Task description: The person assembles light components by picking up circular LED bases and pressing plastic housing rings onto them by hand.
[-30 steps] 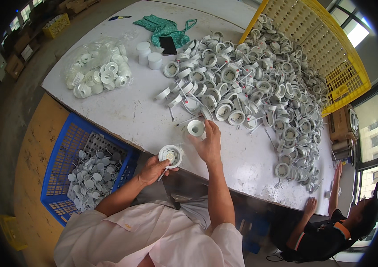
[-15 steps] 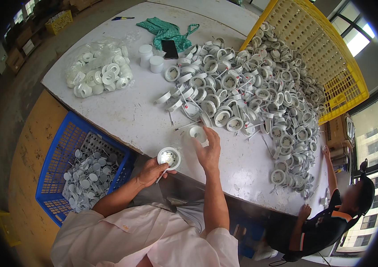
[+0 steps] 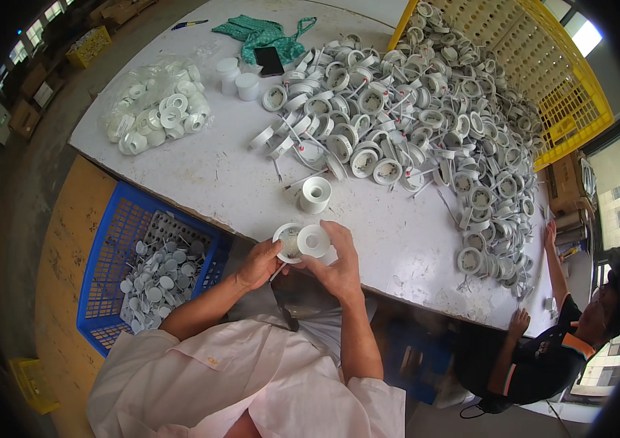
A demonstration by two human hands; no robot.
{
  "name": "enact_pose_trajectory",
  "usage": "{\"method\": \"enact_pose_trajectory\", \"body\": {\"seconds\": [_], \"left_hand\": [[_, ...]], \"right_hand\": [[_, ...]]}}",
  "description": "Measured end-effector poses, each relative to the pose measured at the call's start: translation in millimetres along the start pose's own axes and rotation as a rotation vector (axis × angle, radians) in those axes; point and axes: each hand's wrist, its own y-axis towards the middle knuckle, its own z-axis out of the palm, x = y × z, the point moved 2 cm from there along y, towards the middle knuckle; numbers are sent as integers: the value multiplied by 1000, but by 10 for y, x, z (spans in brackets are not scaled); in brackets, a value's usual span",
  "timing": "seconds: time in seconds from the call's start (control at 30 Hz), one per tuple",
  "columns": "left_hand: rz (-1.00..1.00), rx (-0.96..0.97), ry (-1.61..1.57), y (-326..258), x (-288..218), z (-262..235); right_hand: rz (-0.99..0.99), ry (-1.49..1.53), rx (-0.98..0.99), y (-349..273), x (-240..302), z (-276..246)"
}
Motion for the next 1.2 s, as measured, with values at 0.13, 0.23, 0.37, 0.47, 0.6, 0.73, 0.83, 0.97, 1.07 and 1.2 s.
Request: {"method": "enact_pose_trajectory", "body": {"seconds": [0.13,0.23,0.37,0.47,0.6,0.73,0.83,0.97,1.07,1.2], "left_hand": [[29,-50,12,16,98,15],[-17,-16,-11,9,47,105],[-6,-191,265,28,101,120],[9,-263,324,39,110,144],[0,-336,388,43,93,186],[-33,-366,382,43,96,193],[-28,-378,417,31,91,188],[-4,-410,450,35,127,178],[13,-443,451,24,123,199],[5,-423,373,23,107,179]], "right_hand": [[-57,-44,-16,-157,-3,-18],[71,128,-100,-273,-137,-161],[204,377,-196,-424,-307,-285],[238,403,-187,-505,-293,-238],[315,432,-177,-613,-341,-171],[297,409,-192,-663,-389,-193],[329,448,-200,-661,-343,-202],[315,422,-197,-677,-329,-206],[314,412,-195,-691,-318,-198],[310,371,-194,-660,-252,-183]]}}
